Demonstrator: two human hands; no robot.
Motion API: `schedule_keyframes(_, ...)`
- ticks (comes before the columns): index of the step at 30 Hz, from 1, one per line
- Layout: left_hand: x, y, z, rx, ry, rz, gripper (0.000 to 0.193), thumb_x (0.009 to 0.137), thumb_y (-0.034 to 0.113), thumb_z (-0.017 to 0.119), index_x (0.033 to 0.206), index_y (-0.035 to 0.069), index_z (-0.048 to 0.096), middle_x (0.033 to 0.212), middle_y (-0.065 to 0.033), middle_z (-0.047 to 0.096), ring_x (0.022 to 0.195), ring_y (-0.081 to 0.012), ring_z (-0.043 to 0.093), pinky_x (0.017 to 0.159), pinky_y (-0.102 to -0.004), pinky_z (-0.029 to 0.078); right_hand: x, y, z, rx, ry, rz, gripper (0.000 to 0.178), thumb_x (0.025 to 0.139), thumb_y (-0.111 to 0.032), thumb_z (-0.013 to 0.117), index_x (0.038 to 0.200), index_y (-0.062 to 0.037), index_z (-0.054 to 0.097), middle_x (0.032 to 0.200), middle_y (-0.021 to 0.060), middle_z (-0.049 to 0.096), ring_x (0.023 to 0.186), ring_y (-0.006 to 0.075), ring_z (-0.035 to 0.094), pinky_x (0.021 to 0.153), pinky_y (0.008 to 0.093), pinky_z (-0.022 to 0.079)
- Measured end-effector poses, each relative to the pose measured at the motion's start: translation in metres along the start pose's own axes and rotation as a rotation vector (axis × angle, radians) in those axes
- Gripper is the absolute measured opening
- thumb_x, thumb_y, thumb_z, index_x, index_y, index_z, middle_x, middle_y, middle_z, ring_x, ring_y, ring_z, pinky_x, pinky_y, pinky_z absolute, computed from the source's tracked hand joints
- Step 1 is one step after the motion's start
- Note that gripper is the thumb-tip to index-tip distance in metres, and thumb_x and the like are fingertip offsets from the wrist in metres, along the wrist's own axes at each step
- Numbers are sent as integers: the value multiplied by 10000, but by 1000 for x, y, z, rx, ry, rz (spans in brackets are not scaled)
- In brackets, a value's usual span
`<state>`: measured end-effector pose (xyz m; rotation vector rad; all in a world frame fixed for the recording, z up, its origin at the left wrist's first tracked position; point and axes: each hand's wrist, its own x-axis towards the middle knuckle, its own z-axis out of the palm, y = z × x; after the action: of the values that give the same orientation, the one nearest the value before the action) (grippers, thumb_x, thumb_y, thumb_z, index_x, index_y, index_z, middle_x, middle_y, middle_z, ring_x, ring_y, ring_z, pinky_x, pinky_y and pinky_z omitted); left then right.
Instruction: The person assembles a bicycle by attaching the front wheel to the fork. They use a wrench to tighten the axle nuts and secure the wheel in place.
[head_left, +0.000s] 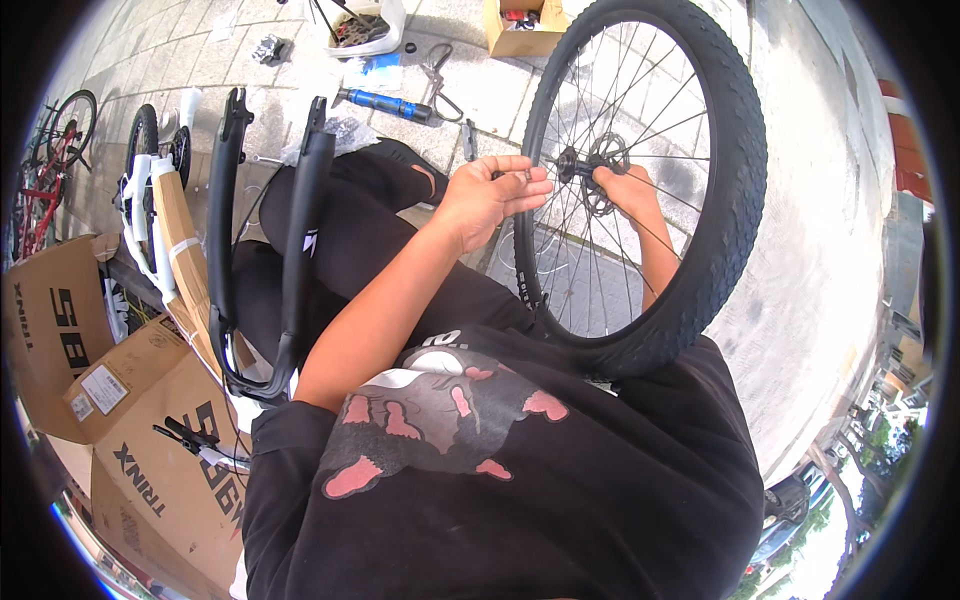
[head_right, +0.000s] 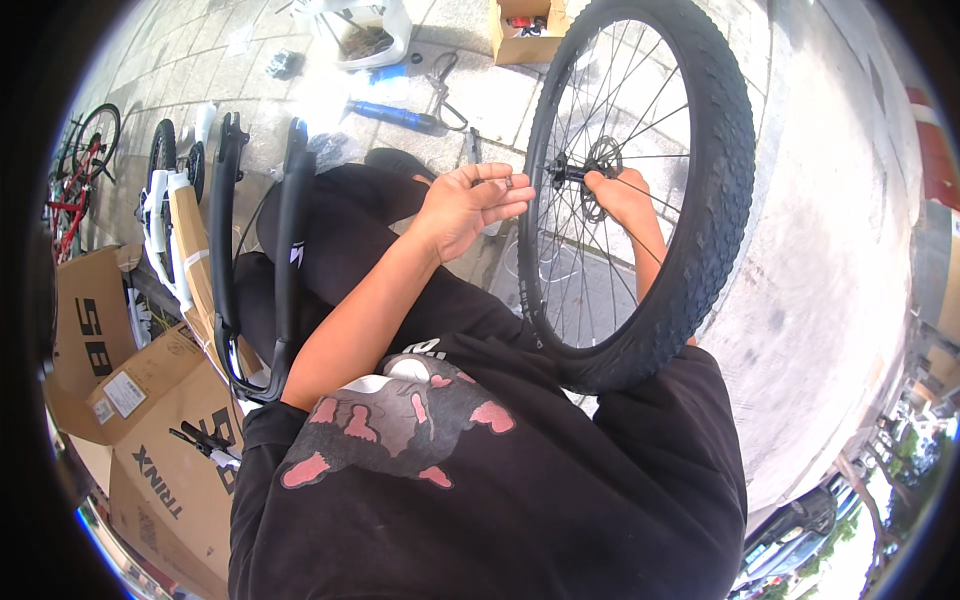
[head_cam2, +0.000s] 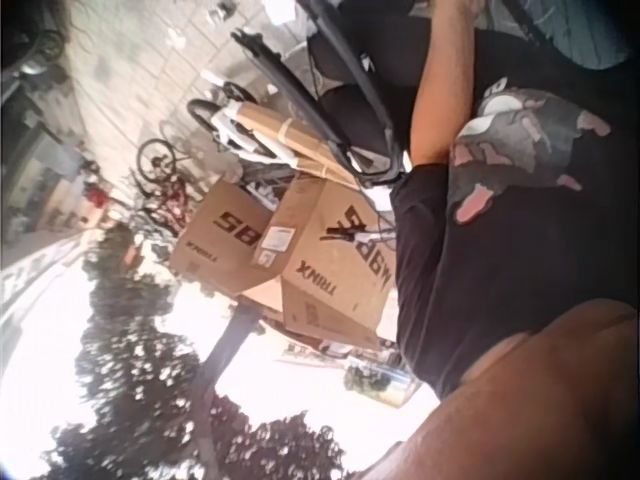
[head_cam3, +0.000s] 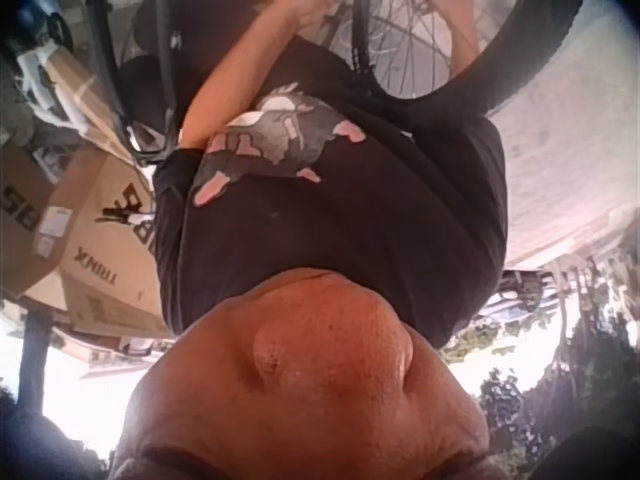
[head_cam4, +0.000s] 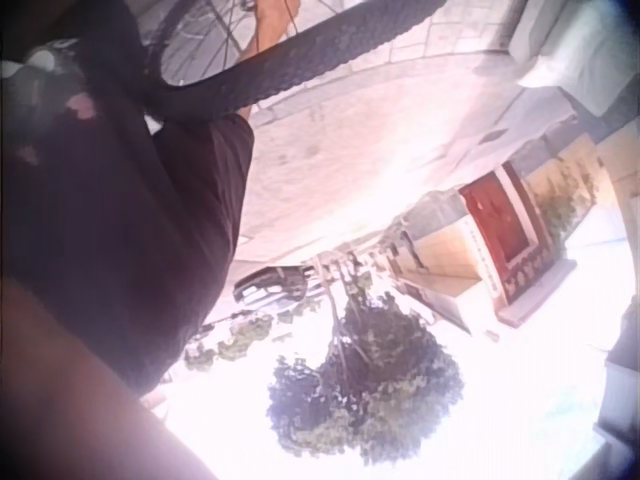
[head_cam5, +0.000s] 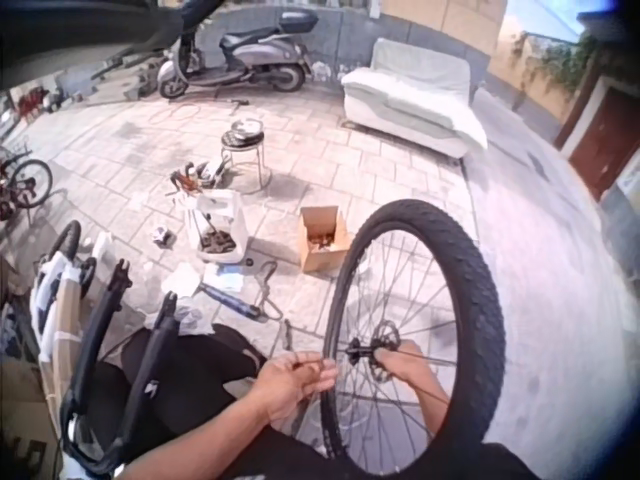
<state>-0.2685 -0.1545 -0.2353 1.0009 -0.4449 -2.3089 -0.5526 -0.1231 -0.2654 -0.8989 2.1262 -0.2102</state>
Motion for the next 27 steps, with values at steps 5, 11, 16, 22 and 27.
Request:
schedule_keyframes(5,8,-5,4,128,7,6,293,1053,43,602,1291,-112,528,1252,-231,653,1094,-313,726,944,-406,639,3,-7,-2,-30,1,19,497,840,-409,712,964,71,755,903,182,757,864,260,721,797,394,549)
schedule_keyframes(11,42,-12,10,227,133,-104,226,1105,144,497,1189,-53,567,1034,-117,655,878,-219,722,718,-346,616,1,1,5,-86,35,-2,544,810,-419,727,1024,81,752,964,245,762,920,349,745,834,421,562)
schedule_keyframes(16,69,-25,-9,244,209,-149,166,1099,137,500,1121,2,595,891,-46,626,709,-143,650,566,-293,510,-12,-15,3,-135,32,-13,528,810,-421,733,1017,65,754,937,242,762,913,357,747,840,431,562)
schedule_keyframes(22,85,-27,-17,78,206,-202,130,1085,98,493,1096,27,601,817,-6,570,623,-98,510,510,-267,404,-13,-14,3,-143,36,-16,480,812,-415,742,986,31,760,913,217,762,888,340,745,832,425,560)
schedule_keyframes(27,87,-32,-18,-16,147,-266,124,1083,69,483,1144,20,579,825,-12,568,650,-94,496,519,-249,397,-18,-21,1,-138,31,-39,449,821,-403,740,952,26,760,881,206,759,860,323,742,815,419,556)
